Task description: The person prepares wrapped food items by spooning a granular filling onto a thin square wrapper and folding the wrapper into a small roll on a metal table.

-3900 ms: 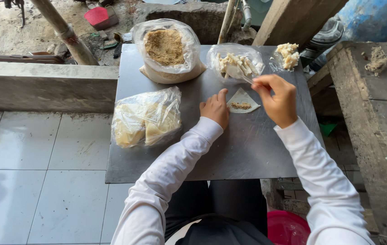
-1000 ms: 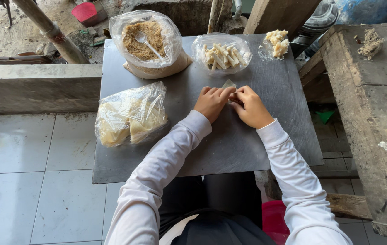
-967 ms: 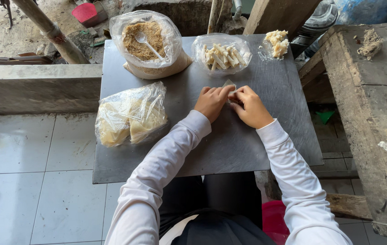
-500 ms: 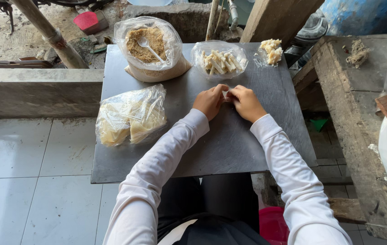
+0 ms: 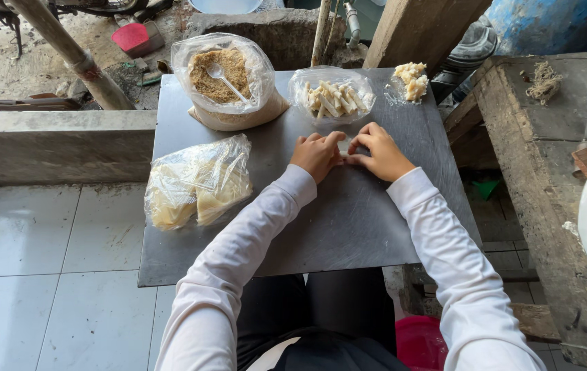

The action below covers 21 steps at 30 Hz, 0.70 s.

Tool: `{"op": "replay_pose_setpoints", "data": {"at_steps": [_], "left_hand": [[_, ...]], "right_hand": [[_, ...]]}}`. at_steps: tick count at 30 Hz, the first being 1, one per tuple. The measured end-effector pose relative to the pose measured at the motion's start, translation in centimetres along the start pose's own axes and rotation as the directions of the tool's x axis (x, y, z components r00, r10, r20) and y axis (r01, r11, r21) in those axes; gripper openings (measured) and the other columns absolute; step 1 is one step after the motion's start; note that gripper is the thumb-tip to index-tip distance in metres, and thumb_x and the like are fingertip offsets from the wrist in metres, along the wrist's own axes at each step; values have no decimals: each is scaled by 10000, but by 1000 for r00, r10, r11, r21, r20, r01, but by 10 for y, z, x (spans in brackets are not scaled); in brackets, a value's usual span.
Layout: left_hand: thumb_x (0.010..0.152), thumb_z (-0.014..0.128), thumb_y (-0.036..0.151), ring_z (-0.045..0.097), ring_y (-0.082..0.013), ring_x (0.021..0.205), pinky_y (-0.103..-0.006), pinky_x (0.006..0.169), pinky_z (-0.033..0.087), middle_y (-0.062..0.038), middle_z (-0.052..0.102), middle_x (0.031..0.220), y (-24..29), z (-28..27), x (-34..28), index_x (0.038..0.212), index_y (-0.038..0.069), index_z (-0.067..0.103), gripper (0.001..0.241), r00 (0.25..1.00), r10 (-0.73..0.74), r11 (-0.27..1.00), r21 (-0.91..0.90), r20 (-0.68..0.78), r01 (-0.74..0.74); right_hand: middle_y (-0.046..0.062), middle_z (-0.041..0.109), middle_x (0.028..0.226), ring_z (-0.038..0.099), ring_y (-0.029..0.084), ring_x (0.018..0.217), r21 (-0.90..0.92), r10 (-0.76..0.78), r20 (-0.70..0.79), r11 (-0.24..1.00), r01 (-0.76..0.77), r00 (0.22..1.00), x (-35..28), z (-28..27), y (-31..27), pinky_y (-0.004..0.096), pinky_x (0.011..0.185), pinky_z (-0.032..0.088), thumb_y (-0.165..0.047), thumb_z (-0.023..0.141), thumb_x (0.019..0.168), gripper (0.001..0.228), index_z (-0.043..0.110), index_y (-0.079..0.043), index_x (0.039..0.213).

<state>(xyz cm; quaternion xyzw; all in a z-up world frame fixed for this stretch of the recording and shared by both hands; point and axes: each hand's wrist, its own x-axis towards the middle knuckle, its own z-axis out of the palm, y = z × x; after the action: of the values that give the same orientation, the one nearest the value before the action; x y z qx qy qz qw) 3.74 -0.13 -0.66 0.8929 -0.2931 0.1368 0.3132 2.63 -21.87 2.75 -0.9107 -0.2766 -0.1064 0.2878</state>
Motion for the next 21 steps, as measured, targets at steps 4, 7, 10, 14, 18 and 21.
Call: {"op": "replay_pose_setpoints", "data": {"at_steps": [4, 7, 10, 14, 18, 21], "left_hand": [[909, 725, 215, 672, -206, 981, -414, 863, 406, 30, 752, 983, 4, 3, -2, 1222, 197, 615, 333, 989, 95, 989, 123, -115, -80], [891, 730, 203, 667, -207, 980, -414, 876, 396, 33, 761, 969, 8, -1, 4, 1194, 195, 622, 322, 991, -63, 998, 22, -114, 66], [832, 770, 233, 657, -211, 965, -432, 858, 363, 43, 772, 872, 10, -8, 10, 1146, 188, 627, 348, 941, -338, 930, -158, -19, 331], [891, 738, 204, 666, -198, 936, -411, 874, 379, 45, 757, 875, 8, -8, 7, 1171, 223, 635, 299, 976, -186, 981, -70, -116, 178], [871, 735, 247, 670, -197, 904, -425, 868, 371, 68, 751, 851, 3, -13, 2, 1203, 201, 596, 363, 988, 84, 996, -5, -128, -86], [924, 717, 228, 668, -204, 891, -422, 871, 370, 44, 746, 828, 11, -12, 6, 1242, 209, 585, 344, 993, -77, 996, 44, -85, 81]], "right_hand": [[52, 618, 1060, 572, 271, 1067, -120, 96, -135, 986, -113, 986, -11, 20, -1, 420, 962, 437, -235, 827, 849, 157, 751, -117, 919], [30, 617, 1037, 574, 252, 1049, -61, 257, -200, 960, -274, 946, -6, 29, 4, 394, 942, 436, -244, 832, 860, 142, 765, -128, 907], [22, 592, 1031, 547, 237, 1051, 79, 393, -169, 920, -385, 904, 2, 25, 7, 369, 927, 440, -284, 871, 781, 194, 778, -138, 868], [23, 571, 1071, 512, 241, 1095, -46, 246, -151, 966, -256, 957, 2, 17, 2, 408, 989, 374, -269, 860, 805, 184, 783, -140, 913], [44, 566, 1095, 505, 257, 1101, -58, 82, -81, 995, -87, 993, -6, 2, 4, 445, 975, 343, -272, 849, 744, 219, 793, -153, 919], [21, 579, 1087, 518, 241, 1096, -122, 140, -172, 979, -162, 975, -1, 14, 7, 432, 990, 365, -261, 837, 848, 154, 779, -151, 939]]}}
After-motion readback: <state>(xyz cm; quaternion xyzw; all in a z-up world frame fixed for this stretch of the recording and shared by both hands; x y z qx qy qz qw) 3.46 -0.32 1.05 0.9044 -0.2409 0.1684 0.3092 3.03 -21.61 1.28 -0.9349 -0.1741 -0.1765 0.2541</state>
